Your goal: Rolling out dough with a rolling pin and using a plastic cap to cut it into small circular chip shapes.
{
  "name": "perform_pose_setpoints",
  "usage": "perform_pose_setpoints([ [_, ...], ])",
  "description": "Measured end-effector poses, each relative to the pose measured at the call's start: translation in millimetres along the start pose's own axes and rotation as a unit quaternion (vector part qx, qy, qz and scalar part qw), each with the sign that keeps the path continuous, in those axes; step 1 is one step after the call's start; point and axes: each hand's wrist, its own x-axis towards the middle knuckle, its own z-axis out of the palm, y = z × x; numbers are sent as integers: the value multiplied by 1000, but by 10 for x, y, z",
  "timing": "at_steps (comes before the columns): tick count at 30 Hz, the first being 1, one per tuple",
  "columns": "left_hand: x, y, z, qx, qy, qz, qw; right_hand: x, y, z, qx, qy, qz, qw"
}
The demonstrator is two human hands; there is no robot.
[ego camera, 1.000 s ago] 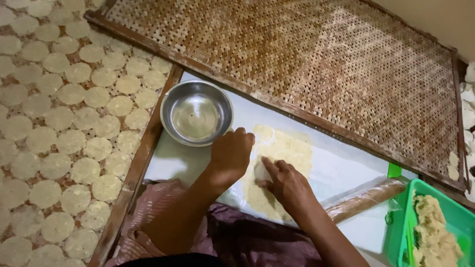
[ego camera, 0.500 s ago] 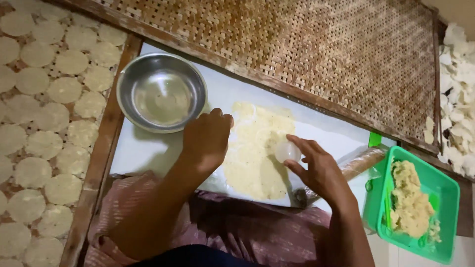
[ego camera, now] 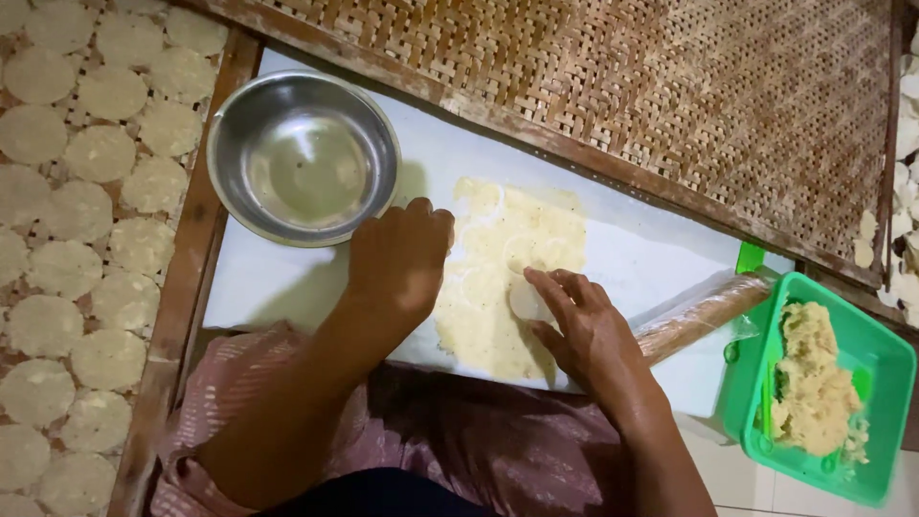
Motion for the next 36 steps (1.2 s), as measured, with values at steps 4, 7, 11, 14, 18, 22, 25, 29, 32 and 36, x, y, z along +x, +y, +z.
perform_pose_setpoints([
  [4, -15, 14, -41, -8, -11, 1, 1000, 41, -8, 54, -20, -11, 4, 1000],
  [7, -42, 15, -70, -28, -2, 1, 1000, 56, -34, 74, -32, -16, 21, 999],
  [11, -45, 10, -43, -25, 20, 17, 999, 69, -34, 108, -30, -13, 13, 999],
  [14, -47, 13, -32, -3, 18, 14, 1000, 86, 23, 214, -42, -29, 16, 999],
  [18, -24, 45, -85, 15, -13, 5, 1000, 120, -70, 171, -96, -63, 50, 992],
  [22, -12, 74, -90, 19, -23, 0, 1000, 131, -131, 127, -116, -109, 95, 983],
  [25, -10, 79, -80, 15, -20, -11, 1000, 77, 28, 230, -114, -31, -29, 993],
  [29, -13, 86, -111, 22, -37, -11, 999, 94, 116, 319, -132, -6, -60, 989],
  [32, 0, 90, -97, 28, -42, -10, 999, 172, -184, 85, -133, -82, 45, 987],
  [36, -6, 86, -46, 33, -24, -7, 999, 165, -240, 48, -112, -134, 112, 978],
])
